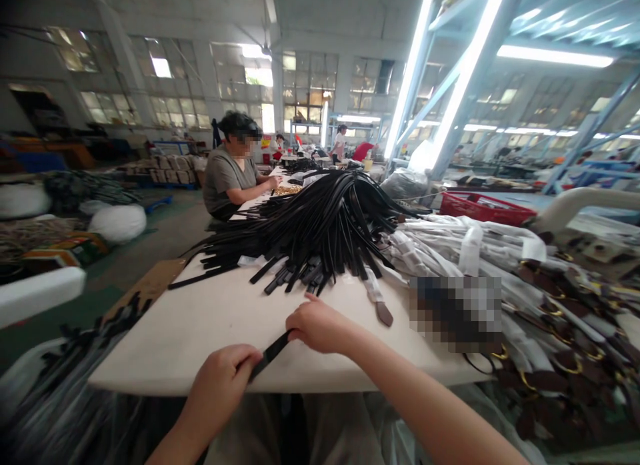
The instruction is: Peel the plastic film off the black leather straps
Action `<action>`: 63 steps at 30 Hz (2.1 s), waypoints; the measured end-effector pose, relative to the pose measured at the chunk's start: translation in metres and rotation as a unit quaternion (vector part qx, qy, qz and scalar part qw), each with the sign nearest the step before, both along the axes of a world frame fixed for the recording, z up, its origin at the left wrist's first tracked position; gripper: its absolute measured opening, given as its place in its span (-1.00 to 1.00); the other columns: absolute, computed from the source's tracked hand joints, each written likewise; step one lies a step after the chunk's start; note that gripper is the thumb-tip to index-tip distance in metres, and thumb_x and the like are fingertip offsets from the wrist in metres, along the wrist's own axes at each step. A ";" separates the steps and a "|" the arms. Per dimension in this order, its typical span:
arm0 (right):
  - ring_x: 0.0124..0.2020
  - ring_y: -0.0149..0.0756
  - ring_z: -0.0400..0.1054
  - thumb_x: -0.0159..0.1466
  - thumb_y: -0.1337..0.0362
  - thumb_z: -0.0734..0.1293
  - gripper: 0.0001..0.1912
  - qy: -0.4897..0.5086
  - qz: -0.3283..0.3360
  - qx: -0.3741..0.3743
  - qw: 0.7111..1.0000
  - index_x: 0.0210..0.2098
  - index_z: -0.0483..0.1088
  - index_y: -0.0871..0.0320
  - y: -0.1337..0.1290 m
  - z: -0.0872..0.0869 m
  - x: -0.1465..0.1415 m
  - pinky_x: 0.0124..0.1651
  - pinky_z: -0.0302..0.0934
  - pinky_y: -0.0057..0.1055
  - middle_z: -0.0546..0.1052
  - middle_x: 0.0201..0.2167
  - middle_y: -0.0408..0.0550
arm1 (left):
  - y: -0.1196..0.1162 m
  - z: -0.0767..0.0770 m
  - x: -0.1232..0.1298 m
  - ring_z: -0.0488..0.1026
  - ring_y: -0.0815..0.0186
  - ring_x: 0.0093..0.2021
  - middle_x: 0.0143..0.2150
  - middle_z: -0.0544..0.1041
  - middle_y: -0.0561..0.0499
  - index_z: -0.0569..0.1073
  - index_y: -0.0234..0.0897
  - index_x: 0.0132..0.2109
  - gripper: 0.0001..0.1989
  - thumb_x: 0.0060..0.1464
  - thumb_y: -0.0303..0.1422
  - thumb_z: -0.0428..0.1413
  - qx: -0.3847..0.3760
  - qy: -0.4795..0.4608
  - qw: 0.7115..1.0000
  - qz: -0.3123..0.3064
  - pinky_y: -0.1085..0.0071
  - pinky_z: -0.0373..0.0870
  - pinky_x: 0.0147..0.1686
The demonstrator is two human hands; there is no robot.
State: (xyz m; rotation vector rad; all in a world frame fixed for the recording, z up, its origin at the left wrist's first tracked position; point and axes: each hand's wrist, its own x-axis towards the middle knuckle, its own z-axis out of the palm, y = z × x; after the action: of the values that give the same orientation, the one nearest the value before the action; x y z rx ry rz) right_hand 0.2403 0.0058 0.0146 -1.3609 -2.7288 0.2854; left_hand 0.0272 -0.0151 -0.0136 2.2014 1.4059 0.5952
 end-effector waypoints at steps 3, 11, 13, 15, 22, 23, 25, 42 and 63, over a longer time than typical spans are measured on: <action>-0.23 -0.25 0.44 0.30 0.19 0.30 -0.82 0.017 0.045 0.004 0.999 -0.29 0.48 0.15 -0.004 -0.002 -0.007 0.29 -0.13 -0.13 0.57 -0.39 -0.09 | 0.002 0.005 0.006 0.48 0.15 -0.29 -0.37 0.59 -0.10 0.55 -0.25 -0.41 -0.67 0.16 -0.37 -0.08 0.011 0.004 1.000 -0.007 0.34 0.24 -0.29; -0.20 -0.23 0.44 0.31 0.31 0.27 -0.84 0.009 -0.010 -0.004 1.000 -0.32 0.49 0.18 0.001 0.004 0.003 0.27 -0.12 -0.04 0.58 -0.36 -0.03 | 0.004 0.002 -0.001 0.46 0.17 -0.36 -0.44 0.56 -0.08 0.54 -0.26 -0.43 -0.66 0.17 -0.32 -0.07 -0.003 -0.033 0.999 0.001 0.36 0.24 -0.35; -0.26 -0.26 0.45 0.31 0.24 0.27 -0.81 0.009 0.030 -0.002 0.999 -0.33 0.48 0.19 -0.006 0.003 -0.009 0.28 -0.10 -0.12 0.58 -0.39 -0.05 | 0.003 0.000 0.001 0.45 0.19 -0.39 -0.47 0.55 -0.06 0.51 -0.26 -0.46 -0.65 0.18 -0.32 -0.08 -0.009 -0.031 0.999 -0.011 0.37 0.22 -0.37; -0.28 -0.24 0.46 0.30 0.13 0.29 -0.75 0.012 0.050 0.006 0.999 -0.30 0.48 0.20 -0.010 0.002 -0.013 0.29 -0.11 -0.11 0.58 -0.40 -0.03 | 0.002 0.000 0.000 0.45 0.19 -0.38 -0.45 0.55 -0.05 0.51 -0.26 -0.46 -0.65 0.18 -0.32 -0.08 -0.013 -0.032 0.999 -0.017 0.37 0.22 -0.35; -0.28 -0.25 0.46 0.30 0.26 0.27 -0.80 0.014 -0.023 -0.011 1.000 -0.36 0.49 0.18 -0.010 0.011 0.019 0.26 -0.07 -0.09 0.57 -0.41 -0.04 | -0.001 -0.002 -0.014 0.47 0.18 -0.35 -0.42 0.56 -0.05 0.52 -0.27 -0.42 -0.66 0.18 -0.26 -0.06 -0.033 -0.055 0.998 0.017 0.36 0.27 -0.32; -0.31 -0.27 0.45 0.30 0.26 0.26 -0.80 0.018 -0.005 -0.011 1.000 -0.37 0.49 0.19 -0.013 0.012 0.013 0.26 -0.04 -0.14 0.58 -0.43 -0.05 | -0.002 -0.002 -0.011 0.48 0.18 -0.35 -0.41 0.57 -0.06 0.52 -0.27 -0.42 -0.67 0.17 -0.27 -0.06 -0.032 -0.060 0.998 0.012 0.36 0.28 -0.31; -0.35 -0.28 0.45 0.29 0.25 0.27 -0.78 0.015 0.028 -0.012 0.999 -0.39 0.49 0.21 -0.022 0.011 -0.004 0.23 0.01 -0.21 0.57 -0.46 -0.03 | -0.006 0.000 -0.006 0.48 0.18 -0.34 -0.41 0.57 -0.06 0.53 -0.26 -0.42 -0.68 0.16 -0.30 -0.05 -0.024 -0.066 0.997 -0.009 0.37 0.29 -0.31; -0.52 -0.43 0.22 0.32 0.18 0.25 -0.69 0.089 -0.010 -0.030 0.996 -0.45 0.47 0.19 -0.034 0.011 -0.016 -0.44 -0.09 -0.48 0.51 -0.53 -0.07 | -0.014 -0.001 -0.014 0.42 0.22 -0.45 -0.54 0.49 -0.02 0.50 -0.29 -0.48 -0.65 0.14 -0.25 -0.03 -0.092 -0.096 0.991 0.003 0.40 0.24 -0.42; -0.58 -0.54 0.00 0.25 0.23 0.28 -0.71 0.204 -0.035 -0.116 0.971 -0.53 0.40 0.26 -0.032 0.018 -0.015 -0.51 -0.13 -0.52 0.18 -0.65 -0.26 | -0.012 -0.005 -0.031 0.33 0.36 -0.50 -0.52 0.46 0.05 0.48 -0.38 -0.38 -0.87 -0.06 -0.37 0.16 -0.320 -0.279 0.900 -0.094 0.46 0.21 -0.45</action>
State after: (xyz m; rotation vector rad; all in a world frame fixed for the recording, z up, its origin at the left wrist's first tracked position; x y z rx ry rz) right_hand 0.2250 -0.0266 0.0323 -1.2720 -2.3569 0.8046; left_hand -0.0036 -0.0273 -0.0184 1.4555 0.8950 0.5344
